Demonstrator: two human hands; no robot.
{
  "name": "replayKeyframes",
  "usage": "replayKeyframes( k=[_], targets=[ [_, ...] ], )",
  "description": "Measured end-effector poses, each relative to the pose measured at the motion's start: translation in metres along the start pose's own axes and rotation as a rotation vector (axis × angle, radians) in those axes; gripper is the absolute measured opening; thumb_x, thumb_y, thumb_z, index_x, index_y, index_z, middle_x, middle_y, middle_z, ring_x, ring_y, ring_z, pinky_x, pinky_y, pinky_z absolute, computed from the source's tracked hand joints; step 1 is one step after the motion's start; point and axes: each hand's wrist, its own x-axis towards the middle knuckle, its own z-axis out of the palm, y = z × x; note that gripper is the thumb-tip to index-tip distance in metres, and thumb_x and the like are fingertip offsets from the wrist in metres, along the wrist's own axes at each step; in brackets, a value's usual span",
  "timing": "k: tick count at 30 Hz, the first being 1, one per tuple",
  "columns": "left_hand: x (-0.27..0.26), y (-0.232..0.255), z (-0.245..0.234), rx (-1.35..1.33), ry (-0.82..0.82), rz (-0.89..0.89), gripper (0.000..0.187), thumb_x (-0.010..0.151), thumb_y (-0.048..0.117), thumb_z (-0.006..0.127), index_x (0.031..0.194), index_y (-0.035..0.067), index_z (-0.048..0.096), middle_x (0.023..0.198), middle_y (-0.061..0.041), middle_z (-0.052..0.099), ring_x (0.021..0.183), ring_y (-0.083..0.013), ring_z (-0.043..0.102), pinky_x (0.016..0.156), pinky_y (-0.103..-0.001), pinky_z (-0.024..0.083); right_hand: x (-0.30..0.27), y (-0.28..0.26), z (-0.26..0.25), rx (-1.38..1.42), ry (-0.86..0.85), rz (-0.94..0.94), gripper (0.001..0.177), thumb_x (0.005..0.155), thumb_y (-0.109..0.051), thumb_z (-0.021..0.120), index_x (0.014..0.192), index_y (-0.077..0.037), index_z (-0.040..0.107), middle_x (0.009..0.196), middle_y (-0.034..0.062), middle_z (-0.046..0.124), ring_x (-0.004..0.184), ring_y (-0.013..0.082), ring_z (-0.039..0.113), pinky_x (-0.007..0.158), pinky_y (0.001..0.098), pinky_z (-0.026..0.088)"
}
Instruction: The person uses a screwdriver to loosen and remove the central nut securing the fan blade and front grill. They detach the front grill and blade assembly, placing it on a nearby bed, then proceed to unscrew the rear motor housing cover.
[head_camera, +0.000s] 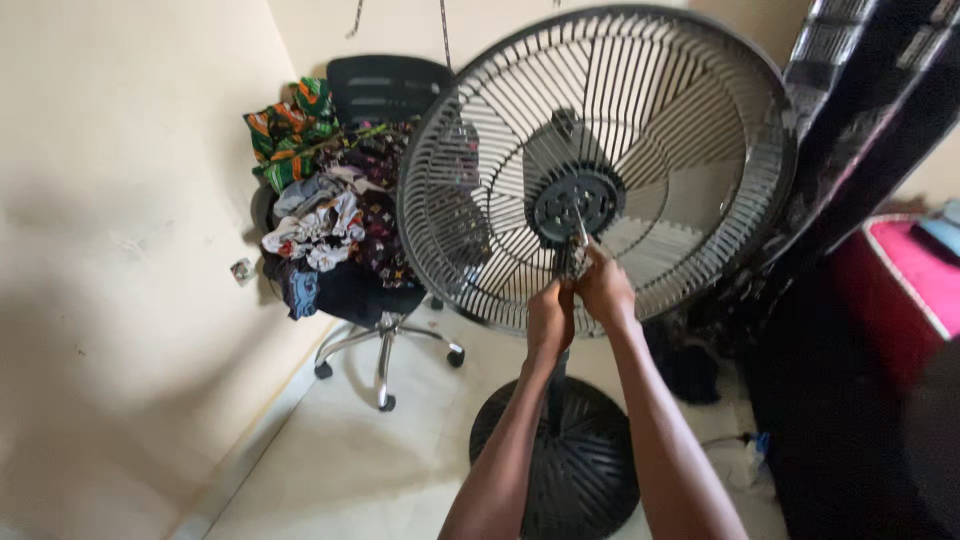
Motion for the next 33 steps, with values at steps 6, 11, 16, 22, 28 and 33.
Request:
replayKeyframes(
  k=[6,11,16,22,28,33],
  targets=[
    [0.005,0.002,-0.001,0.013,-0.031,0.000,0.023,0.103,0.011,0.052,0.087,-0.002,0.059,0.065,-0.020,0.057,0.056,-0.0321,0.057,0.054,-0.044,0.040,0.001,-0.002,0.002,-0.010,-0.004,0.088,0.076,0.086,-0.019,0.078,0.154,-0.032,0.049,0.093,0.0204,0.073,0.087,0.0374,0.074,0.078,0.0504,0.056],
    [0.003,0.002,-0.001,0.023,-0.009,0.005,0.015,0.100,0.007,0.054,0.093,-0.004,0.062,0.068,-0.021,0.059,0.057,-0.0341,0.059,0.053,-0.045,0.042,-0.003,-0.008,0.001,-0.039,-0.046,0.112,0.078,0.088,-0.023,0.076,0.157,-0.032,0.042,0.095,0.0190,0.075,0.087,0.0338,0.074,0.077,0.0499,0.057],
    [0.006,0.005,0.002,-0.001,0.068,0.071,0.016,0.100,0.008,0.056,0.094,-0.004,0.064,0.073,-0.023,0.062,0.064,-0.0389,0.062,0.056,-0.047,0.045,-0.004,-0.010,-0.002,0.013,0.018,0.057,0.079,0.083,-0.020,0.080,0.154,-0.028,0.046,0.096,0.0175,0.074,0.086,0.0328,0.074,0.076,0.0496,0.057],
    [0.002,0.000,0.001,0.046,0.044,0.049,0.018,0.102,0.009,0.056,0.092,-0.004,0.064,0.074,-0.025,0.063,0.068,-0.0432,0.061,0.060,-0.049,0.044,-0.011,-0.007,0.003,0.124,0.017,0.079,0.081,0.082,-0.016,0.077,0.154,-0.035,0.047,0.091,0.0162,0.077,0.086,0.0332,0.075,0.078,0.0490,0.056],
    [0.012,0.003,-0.004,0.066,0.050,0.113,0.014,0.099,0.008,0.058,0.095,-0.003,0.066,0.077,-0.026,0.064,0.074,-0.0459,0.063,0.060,-0.051,0.046,-0.004,-0.010,0.004,0.119,0.067,0.073,0.082,0.081,-0.021,0.080,0.153,-0.033,0.045,0.096,0.0182,0.074,0.092,0.0390,0.072,0.081,0.0521,0.055],
    [0.005,0.003,-0.005,0.091,0.039,0.126,0.014,0.099,0.008,0.059,0.092,-0.003,0.064,0.078,-0.026,0.065,0.075,-0.0462,0.063,0.063,-0.052,0.047,-0.013,-0.011,0.003,0.011,-0.012,0.169,0.080,0.087,-0.025,0.076,0.157,-0.038,0.041,0.101,0.0198,0.073,0.095,0.0411,0.071,0.081,0.0534,0.054]
  ],
)
